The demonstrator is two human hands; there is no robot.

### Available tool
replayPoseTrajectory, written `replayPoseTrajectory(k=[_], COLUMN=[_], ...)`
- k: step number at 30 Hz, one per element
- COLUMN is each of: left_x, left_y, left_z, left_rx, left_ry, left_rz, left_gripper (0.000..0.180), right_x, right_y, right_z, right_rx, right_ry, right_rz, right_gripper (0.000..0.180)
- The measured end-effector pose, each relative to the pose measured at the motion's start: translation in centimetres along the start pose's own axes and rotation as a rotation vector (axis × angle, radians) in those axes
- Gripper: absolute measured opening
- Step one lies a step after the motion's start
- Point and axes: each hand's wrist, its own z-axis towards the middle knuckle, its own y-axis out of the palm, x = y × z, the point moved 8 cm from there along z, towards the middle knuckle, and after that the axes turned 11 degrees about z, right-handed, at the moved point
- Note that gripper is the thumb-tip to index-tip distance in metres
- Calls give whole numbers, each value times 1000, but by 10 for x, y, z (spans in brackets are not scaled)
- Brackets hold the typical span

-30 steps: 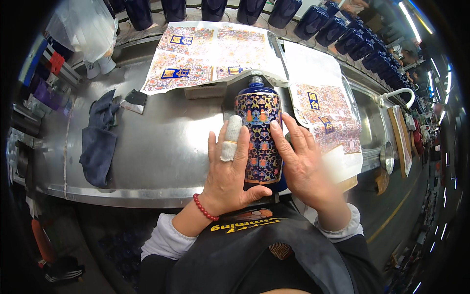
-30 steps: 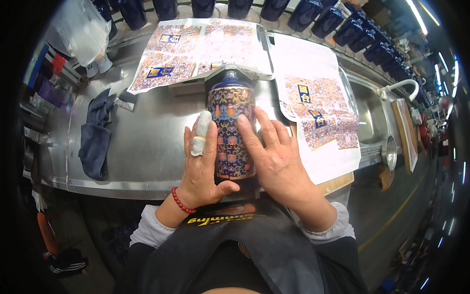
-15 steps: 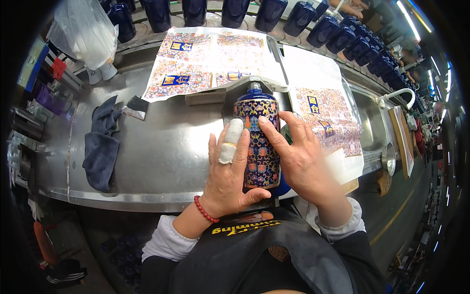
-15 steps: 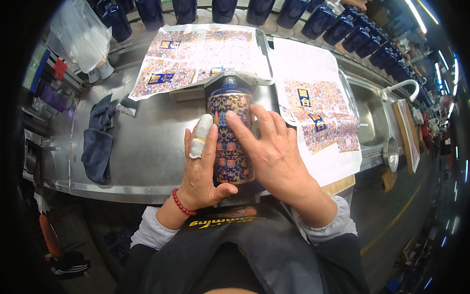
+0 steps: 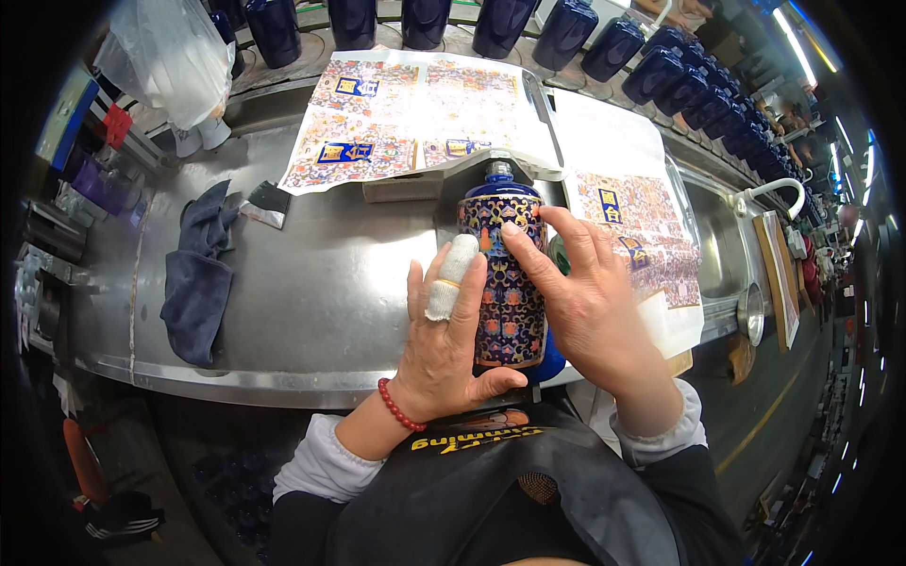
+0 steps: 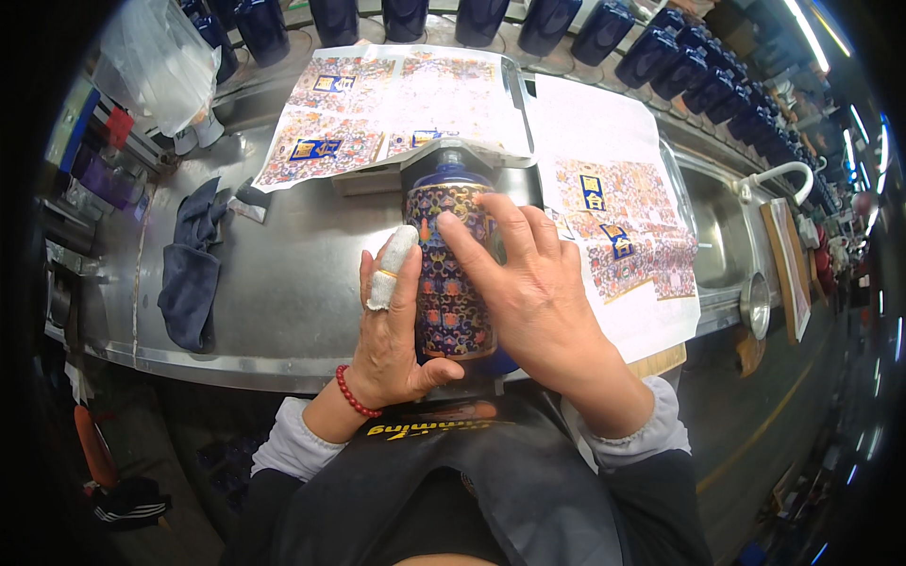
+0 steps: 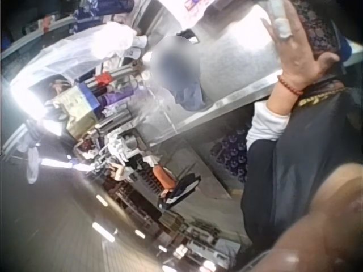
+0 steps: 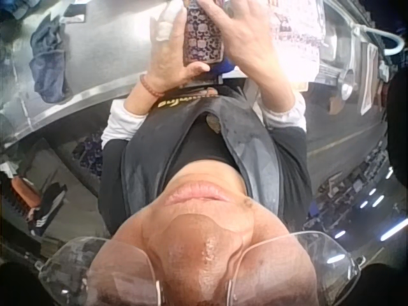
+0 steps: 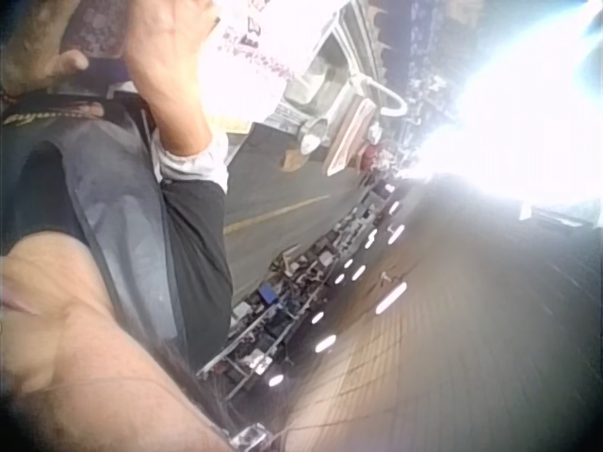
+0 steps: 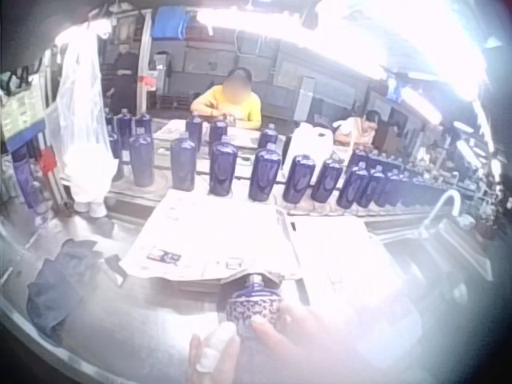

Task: The person applies small decorative pieces to a blue ceramic vase using a green tool and a bandaged finger. They rotate the vase to access different areas and repeatedly press the pieces onto the surface.

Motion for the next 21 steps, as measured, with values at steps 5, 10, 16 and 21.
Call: replayPoseTrajectory(k=[5,10,16,21], left_x=[0,0,0,0], left_y=[0,1,1,2], left_z=[-1,-1,-2,-3], left_rx=[-18,-18,-24,-34], left_ry=[-7,-10,-8,-3], left_rz=[10,8,17,25], left_gripper=[120,119,119,119], right_x=[-2,-1,-7,-3], right_y=[2,4,0,6], right_z=[0,1,-1,-1], right_rx=[-8,-17,0,-44], right_ry=[-27,-13,-23,-14], right_rz=[-39,-46,-8,-64], right_gripper=[61,60,63,62])
